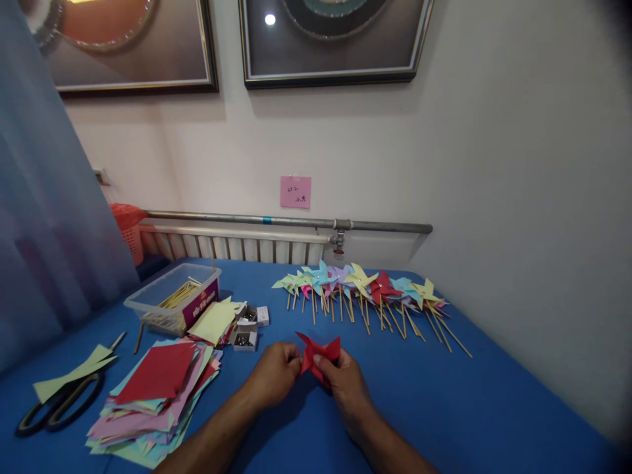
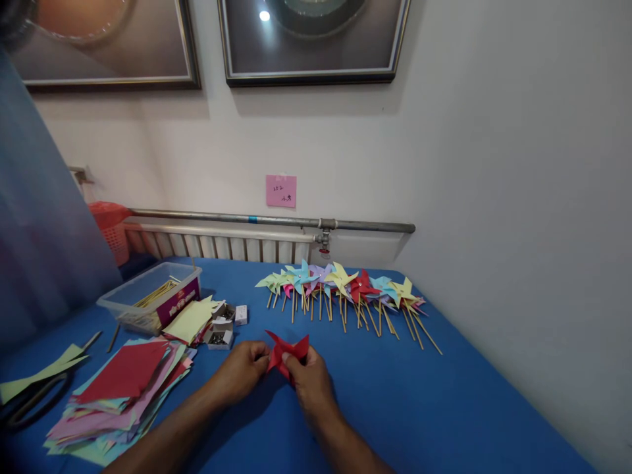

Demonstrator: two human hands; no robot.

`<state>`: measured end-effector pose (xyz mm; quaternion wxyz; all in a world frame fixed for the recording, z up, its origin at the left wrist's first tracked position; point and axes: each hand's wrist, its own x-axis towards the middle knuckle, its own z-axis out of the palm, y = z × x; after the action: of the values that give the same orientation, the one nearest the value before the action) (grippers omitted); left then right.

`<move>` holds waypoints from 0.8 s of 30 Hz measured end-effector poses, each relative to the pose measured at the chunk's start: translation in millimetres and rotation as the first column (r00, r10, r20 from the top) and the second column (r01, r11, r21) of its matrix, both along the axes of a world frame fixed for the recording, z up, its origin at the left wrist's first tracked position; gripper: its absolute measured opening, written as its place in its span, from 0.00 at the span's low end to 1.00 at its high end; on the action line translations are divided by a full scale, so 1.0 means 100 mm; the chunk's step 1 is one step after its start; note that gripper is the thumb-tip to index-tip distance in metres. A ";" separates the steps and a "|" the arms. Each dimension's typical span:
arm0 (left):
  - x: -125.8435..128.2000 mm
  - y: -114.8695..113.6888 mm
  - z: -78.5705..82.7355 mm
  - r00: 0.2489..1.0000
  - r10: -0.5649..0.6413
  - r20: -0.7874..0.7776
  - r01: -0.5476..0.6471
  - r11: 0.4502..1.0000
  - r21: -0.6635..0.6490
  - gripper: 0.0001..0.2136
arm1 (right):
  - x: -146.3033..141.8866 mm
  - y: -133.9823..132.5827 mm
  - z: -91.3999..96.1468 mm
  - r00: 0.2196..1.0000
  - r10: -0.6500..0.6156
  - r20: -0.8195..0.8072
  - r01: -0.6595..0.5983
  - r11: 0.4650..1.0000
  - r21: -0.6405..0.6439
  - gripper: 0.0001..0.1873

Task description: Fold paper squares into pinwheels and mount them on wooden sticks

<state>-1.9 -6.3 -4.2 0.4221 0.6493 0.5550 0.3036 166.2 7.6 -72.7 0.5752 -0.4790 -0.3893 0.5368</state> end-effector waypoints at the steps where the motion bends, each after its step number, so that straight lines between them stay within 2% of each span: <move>1: 0.00 0.00 0.00 1.000 -0.002 0.002 0.002 1.000 0.002 0.10 | 0.00 0.00 0.01 1.000 0.001 0.000 -0.001 1.000 0.003 0.23; 12: 0.00 -0.01 -0.02 1.000 -0.004 -0.012 0.004 1.000 0.015 0.09 | 0.00 -0.15 0.34 1.000 0.012 0.000 -0.012 1.000 0.007 0.18; 19: 0.00 -0.03 0.04 0.999 -0.021 -0.036 0.022 1.000 0.018 0.10 | -0.01 -0.15 0.35 1.000 0.022 -0.017 -0.022 1.000 -0.009 0.17; 24: 0.01 -0.02 0.01 1.000 -0.016 -0.024 0.016 1.000 0.011 0.10 | 0.01 -0.13 0.32 1.000 0.023 0.011 -0.023 1.000 0.013 0.18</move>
<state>-1.4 -8.3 -3.0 0.4140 0.6597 0.5532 0.2956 166.7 -5.5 -41.0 0.5700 -0.4736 -0.4017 0.5380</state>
